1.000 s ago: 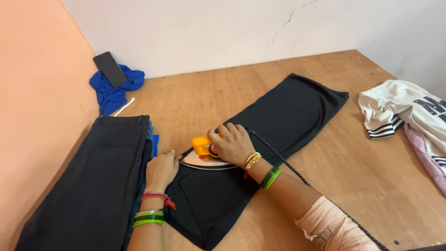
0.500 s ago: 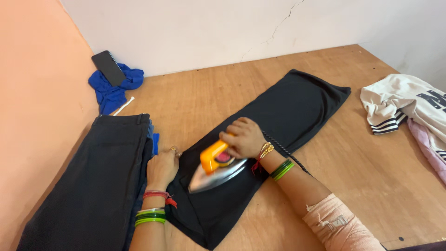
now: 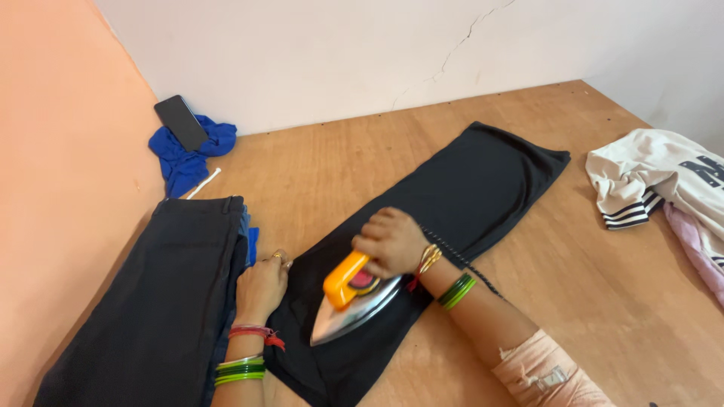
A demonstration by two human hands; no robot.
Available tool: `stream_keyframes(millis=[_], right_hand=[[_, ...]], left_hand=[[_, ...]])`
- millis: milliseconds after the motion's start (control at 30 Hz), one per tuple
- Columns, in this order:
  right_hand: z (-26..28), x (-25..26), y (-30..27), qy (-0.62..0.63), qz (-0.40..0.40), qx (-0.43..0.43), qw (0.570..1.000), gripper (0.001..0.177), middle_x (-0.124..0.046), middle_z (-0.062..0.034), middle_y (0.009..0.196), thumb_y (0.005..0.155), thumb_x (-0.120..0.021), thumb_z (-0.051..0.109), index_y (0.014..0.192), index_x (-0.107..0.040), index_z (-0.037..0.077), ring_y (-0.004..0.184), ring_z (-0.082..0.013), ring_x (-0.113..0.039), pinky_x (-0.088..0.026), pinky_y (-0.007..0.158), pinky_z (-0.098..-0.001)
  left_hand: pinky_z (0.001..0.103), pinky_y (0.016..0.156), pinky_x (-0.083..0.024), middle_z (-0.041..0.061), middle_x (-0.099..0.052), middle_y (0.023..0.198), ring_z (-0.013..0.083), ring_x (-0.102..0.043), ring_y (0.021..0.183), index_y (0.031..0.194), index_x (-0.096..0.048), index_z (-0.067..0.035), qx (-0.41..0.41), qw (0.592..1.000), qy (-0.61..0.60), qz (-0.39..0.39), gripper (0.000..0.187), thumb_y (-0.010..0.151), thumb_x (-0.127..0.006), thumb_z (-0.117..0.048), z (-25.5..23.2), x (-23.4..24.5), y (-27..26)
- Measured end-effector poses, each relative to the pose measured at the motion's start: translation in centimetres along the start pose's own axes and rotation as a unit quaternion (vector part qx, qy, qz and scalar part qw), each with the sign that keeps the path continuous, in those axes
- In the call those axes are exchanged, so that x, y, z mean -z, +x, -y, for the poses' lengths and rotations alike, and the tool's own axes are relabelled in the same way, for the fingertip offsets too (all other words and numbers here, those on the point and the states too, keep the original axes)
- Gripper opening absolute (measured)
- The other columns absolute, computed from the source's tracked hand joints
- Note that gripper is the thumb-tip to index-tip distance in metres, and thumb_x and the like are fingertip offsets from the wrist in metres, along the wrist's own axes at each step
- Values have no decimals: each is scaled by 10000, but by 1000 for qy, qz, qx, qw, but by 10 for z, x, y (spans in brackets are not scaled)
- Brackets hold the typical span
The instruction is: The person irons a pair of black trousers laid flat on a wooden table. They use an electric iron to smooth the fabric, moving it back and forth along the length of the garment while holding it in place with their other hand.
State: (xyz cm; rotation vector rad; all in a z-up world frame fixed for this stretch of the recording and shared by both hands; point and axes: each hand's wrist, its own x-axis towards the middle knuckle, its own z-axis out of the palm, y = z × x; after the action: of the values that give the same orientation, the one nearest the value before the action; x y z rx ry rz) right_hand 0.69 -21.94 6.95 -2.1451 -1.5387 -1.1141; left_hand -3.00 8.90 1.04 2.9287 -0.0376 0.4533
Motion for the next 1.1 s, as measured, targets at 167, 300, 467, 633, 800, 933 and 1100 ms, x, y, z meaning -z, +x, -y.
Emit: stream_keyframes(millis=[167, 300, 467, 633, 800, 933, 1100], right_hand=[[8, -6, 2, -89, 6, -87, 992, 335, -596, -27, 783, 791, -700, 272, 1096, -689, 132, 792, -226, -625, -487, 843, -414], [3, -8, 6, -181, 95, -281, 938, 257, -639, -8, 822, 878, -645, 209, 1132, -678, 189, 835, -219, -649, -466, 830, -403], [5, 16, 17, -144, 191, -324, 915, 484, -700, -33, 849, 855, -606, 174, 1338, -621, 194, 799, -241, -688, -500, 734, -399], [-12, 63, -6, -124, 268, -349, 890, 411, -754, -46, 919, 899, -591, 218, 1296, -664, 291, 831, -265, -731, -554, 698, -409], [-38, 91, -44, -126, 294, -353, 879, 336, -759, -16, 914, 848, -650, 286, 1179, -696, 254, 859, -231, -733, -542, 767, -417], [-29, 71, -42, -109, 239, -326, 908, 358, -743, -28, 922, 811, -698, 369, 1133, -696, 213, 911, -249, -717, -521, 785, -442], [-18, 30, -4, -148, 216, -399, 879, 334, -716, -83, 912, 907, -635, 353, 1199, -641, 191, 853, -302, -716, -532, 704, -475]], left_hand=[[556, 665, -544, 177, -722, 785, 408, -707, 758, 1011, -672, -152, -10, 1000, -10, -16, 222, 956, -589, -350, -1, 1, 5], [548, 678, -547, 156, -728, 794, 400, -710, 768, 957, -674, -139, 14, 1000, -24, 4, 258, 952, -609, -389, -1, -1, 3], [541, 660, -544, 151, -723, 811, 399, -705, 742, 894, -661, -124, -1, 999, -33, -20, 263, 917, -649, -386, -2, 3, 2], [533, 660, -538, 131, -731, 788, 384, -707, 750, 877, -655, -134, 15, 998, -57, -1, 254, 912, -651, -386, -7, 11, 1], [523, 659, -543, 128, -725, 810, 378, -708, 749, 873, -658, -125, 33, 998, -49, 3, 286, 925, -648, -407, -8, 9, -1], [540, 651, -537, 132, -722, 830, 393, -704, 745, 883, -671, -132, 25, 998, -48, -17, 257, 913, -645, -386, -9, 7, 1], [542, 661, -537, 145, -728, 832, 393, -705, 760, 924, -670, -140, 29, 999, -38, -9, 240, 937, -627, -376, -6, 5, -2]])
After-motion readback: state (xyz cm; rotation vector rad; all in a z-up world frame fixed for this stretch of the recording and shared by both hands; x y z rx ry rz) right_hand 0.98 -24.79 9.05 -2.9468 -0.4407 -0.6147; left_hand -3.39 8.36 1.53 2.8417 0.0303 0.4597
